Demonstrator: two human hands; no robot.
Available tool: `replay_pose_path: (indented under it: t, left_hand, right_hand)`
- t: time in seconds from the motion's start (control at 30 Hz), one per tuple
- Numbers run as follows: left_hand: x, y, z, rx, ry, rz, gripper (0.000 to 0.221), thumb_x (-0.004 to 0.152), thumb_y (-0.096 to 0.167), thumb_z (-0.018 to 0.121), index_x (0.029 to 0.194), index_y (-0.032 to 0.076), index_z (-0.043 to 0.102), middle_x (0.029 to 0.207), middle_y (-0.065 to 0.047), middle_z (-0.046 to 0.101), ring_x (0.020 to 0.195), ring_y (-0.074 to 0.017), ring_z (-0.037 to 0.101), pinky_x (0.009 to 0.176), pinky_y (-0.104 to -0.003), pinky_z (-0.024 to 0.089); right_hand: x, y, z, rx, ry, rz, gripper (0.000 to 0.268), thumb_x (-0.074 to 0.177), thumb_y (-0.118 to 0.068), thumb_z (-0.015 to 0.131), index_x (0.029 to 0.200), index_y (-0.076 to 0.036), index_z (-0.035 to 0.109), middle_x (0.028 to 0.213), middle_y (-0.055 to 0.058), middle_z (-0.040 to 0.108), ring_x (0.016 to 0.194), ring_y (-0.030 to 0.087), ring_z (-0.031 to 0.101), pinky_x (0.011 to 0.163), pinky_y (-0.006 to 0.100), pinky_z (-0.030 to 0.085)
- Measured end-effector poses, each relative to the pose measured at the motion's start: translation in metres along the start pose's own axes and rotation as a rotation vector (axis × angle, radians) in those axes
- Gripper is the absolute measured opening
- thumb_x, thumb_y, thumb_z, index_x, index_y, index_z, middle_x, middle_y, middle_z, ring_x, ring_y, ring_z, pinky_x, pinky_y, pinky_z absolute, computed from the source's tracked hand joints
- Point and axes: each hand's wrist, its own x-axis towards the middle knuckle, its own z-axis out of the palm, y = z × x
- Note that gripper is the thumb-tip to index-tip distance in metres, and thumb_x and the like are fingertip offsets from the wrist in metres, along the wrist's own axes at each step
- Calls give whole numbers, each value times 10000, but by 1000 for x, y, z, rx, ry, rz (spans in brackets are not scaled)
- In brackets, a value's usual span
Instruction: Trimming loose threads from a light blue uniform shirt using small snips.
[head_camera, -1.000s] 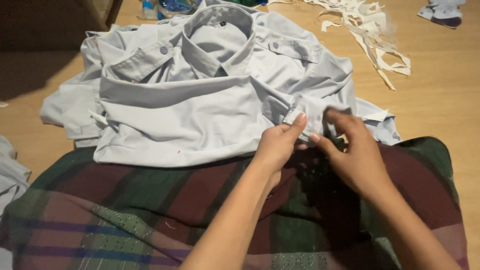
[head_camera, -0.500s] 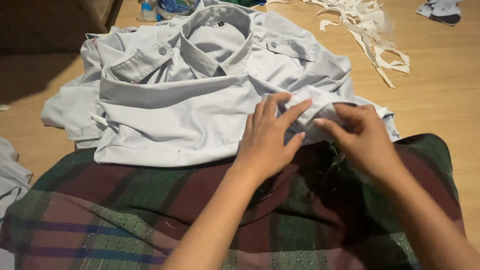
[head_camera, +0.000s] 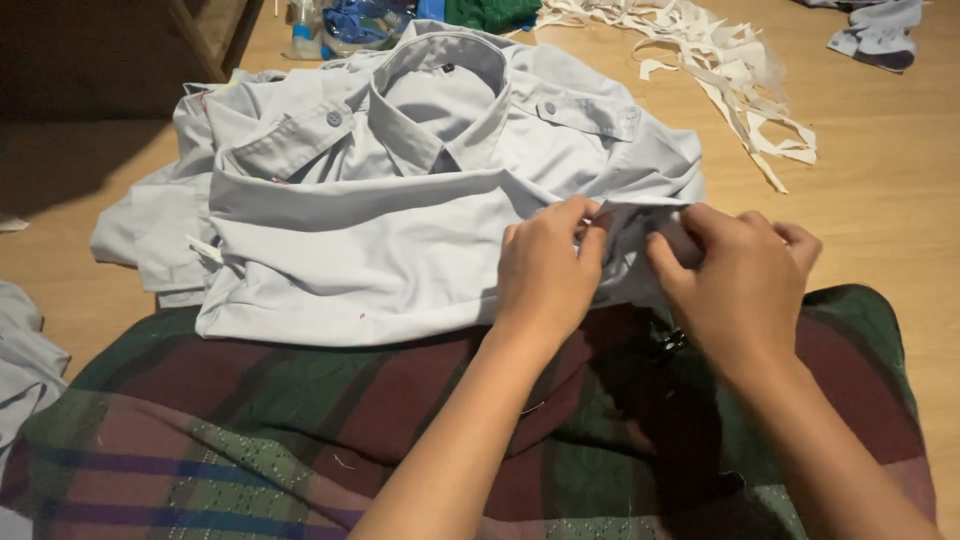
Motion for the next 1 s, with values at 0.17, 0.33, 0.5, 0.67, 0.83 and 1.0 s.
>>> replay_pose_path:
  t: [0.17,0.33,0.5,0.67,0.83,1.0]
  left_hand:
    - [3,1,10,116,9,129,144,893,162,653,978,95,748,950,-45,693,851,-283,643,845,-394,449]
    - [6,0,10,239,-45,173,144,940,135,582,875,81,699,884,-105,696,701,-412,623,688,-504,518]
    - [12,1,16,407,-155,203,144,812,41,660,873,92,780,921,-142,680,726,-380,623,738,-478,525]
    - [5,-16,28,411,-91,202,130,781,26,664,854,84,754,918,-132,691,764,-360,644,765,-456,511]
    - [-4,-4,27,260,-91,122,78,829,34,624,906,40,636,900,-172,738,742,-460,622,727,-535,509]
    - [3,5,26,81,-205,-106,180,900,193,694,796,51,737,819,-116,734,740,-351,653,860,-434,489]
  right_hand:
    - [2,-11,-7,16,-41,-200,90,875,-213,756,882,-133,717,838,-31,724,895,238,585,1090,488,329]
    - [-11,-9,4,-146,77,-325,143,894,-174,725,1022,-139,673,958,-28,709,966,236,607,1084,509,367]
    - [-18,-6,9,-72,114,-347,239,813,-184,773,971,-41,666,1641,131,416,1460,361,352,1213,555,233]
    - [-17,-6,13,144,15,-299,191,835,-109,711,912,-17,562,1441,114,626,1408,323,535,1204,620,280]
    - [-11,7,21,239,-54,-316,215,819,-103,711,975,10,617,1342,120,646,1158,332,599,1104,478,384]
    - [-13,17,20,289,-21,-338,195,841,-30,749,997,10,640,1309,111,689,1031,302,629,983,421,451]
